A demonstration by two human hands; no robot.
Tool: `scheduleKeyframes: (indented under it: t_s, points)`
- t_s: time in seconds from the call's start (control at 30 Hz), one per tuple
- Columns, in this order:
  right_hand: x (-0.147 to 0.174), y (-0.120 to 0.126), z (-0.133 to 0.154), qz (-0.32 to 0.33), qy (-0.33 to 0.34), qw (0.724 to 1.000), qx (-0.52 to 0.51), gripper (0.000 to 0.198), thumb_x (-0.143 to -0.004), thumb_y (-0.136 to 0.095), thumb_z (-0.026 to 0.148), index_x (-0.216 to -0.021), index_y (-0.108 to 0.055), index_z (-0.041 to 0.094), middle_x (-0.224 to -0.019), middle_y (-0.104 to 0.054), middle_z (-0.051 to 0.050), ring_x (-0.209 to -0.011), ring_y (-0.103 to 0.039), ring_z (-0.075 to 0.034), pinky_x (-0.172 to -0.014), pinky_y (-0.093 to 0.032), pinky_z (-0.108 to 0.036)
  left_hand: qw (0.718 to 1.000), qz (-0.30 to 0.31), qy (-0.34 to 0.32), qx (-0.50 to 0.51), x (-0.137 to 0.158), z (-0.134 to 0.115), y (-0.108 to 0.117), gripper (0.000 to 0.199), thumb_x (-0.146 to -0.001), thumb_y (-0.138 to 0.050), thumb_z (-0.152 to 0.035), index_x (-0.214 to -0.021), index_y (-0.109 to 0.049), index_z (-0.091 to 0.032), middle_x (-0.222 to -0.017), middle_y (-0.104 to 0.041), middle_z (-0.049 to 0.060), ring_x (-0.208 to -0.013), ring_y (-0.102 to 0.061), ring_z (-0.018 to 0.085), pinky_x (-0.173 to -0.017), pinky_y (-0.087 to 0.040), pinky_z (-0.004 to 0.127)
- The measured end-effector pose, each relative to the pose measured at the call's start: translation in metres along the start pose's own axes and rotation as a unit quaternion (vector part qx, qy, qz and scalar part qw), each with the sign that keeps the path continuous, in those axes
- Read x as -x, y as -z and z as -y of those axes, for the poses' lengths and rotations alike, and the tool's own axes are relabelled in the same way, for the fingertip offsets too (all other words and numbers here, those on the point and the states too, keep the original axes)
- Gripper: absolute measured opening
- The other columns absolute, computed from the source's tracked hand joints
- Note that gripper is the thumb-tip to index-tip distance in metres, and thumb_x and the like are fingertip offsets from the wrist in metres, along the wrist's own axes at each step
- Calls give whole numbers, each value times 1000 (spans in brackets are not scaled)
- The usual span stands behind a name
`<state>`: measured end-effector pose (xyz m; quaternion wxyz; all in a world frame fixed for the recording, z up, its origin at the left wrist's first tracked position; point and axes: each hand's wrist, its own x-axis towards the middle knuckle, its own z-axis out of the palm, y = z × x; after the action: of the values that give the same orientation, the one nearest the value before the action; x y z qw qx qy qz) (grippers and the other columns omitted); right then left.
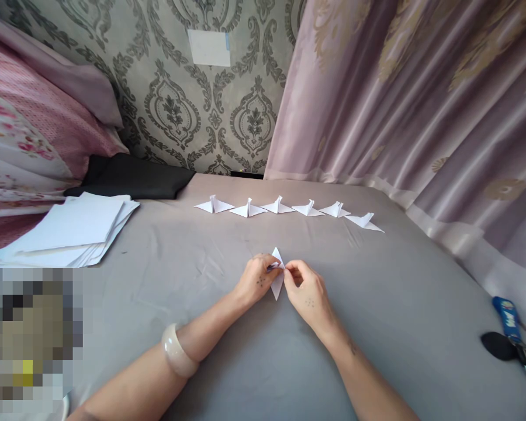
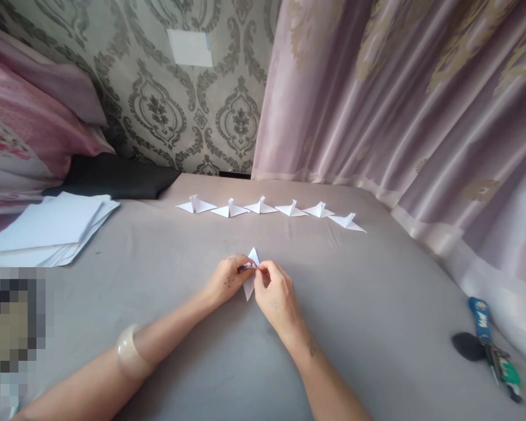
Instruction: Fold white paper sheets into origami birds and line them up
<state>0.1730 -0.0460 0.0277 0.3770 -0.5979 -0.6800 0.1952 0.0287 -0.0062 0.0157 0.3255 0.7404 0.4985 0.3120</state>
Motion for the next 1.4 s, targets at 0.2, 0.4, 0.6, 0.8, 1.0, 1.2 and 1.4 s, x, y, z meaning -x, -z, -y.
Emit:
scheduleKeyframes:
  t_s: [0.2,0.4,0.6,0.8,1.0,1.2,1.4]
  points:
    - [0,0,3,6,15,1000,0,9,-86,-48,22,-85,-57,22,-83,-65,-3,-74,-64,-15,-72,-49,-26,1000,3,-2,10,0,2,-1,18,-79,-53,-12,-83,-70,-18,-82,-69,3,-80,-62,17,-73,-44,25]
    - [1,-2,2,-16,-13,1000,-11,9,-84,-48,23,-88,-56,21,-82,-67,-4,-70,-65,-16,-69,-52,-27,1000,1,-12,5,0,3,-2,16,-80,-53,-14,-77,-68,-18,-79,-67,3,-79,-59,17,-73,-43,25]
    - [2,-3,1,-19,-15,1000,-15,13,-85,-46,23,-89,-58,21,-87,-67,-6,-77,-65,-17,-71,-54,-28,1000,-3,-12,-3,0,4,-2,15,-81,-54,-17,-72,-65,-17,-72,-62,1,-71,-55,15,-69,-41,24]
    - [1,-4,-1,-3,-13,1000,-16,12,-84,-46,22,-86,-58,22,-86,-66,-6,-75,-65,-17,-70,-54,-28,1000,-1,-11,-5,0,5,-2,16,-82,-54,-18,-71,-65,-17,-71,-61,0,-70,-54,14,-68,-42,23]
    - [0,-3,-1,11,-9,1000,-10,13,-84,-47,24,-88,-60,22,-85,-67,-5,-73,-64,-16,-70,-52,-28,1000,0,-25,-4,0,4,-1,15,-81,-52,-15,-75,-66,-17,-74,-64,1,-73,-57,15,-71,-43,24]
    - [-5,0,8,11,-19,999,30,24,-88,-47,36,-79,-66,23,-82,-69,-5,-73,-64,-17,-69,-48,-27,998,8,-54,-15,1,7,-2,20,-86,-49,-18,-81,-68,-18,-80,-67,4,-79,-59,17,-71,-44,25]
    - [-10,-1,11,-5,-68,996,50,34,-85,-49,40,-58,-59,22,-65,-65,-4,-63,-59,-17,-63,-42,-27,994,14,-101,-29,3,10,-6,21,-89,-48,-15,-86,-68,-19,-87,-67,7,-87,-59,20,-79,-46,29]
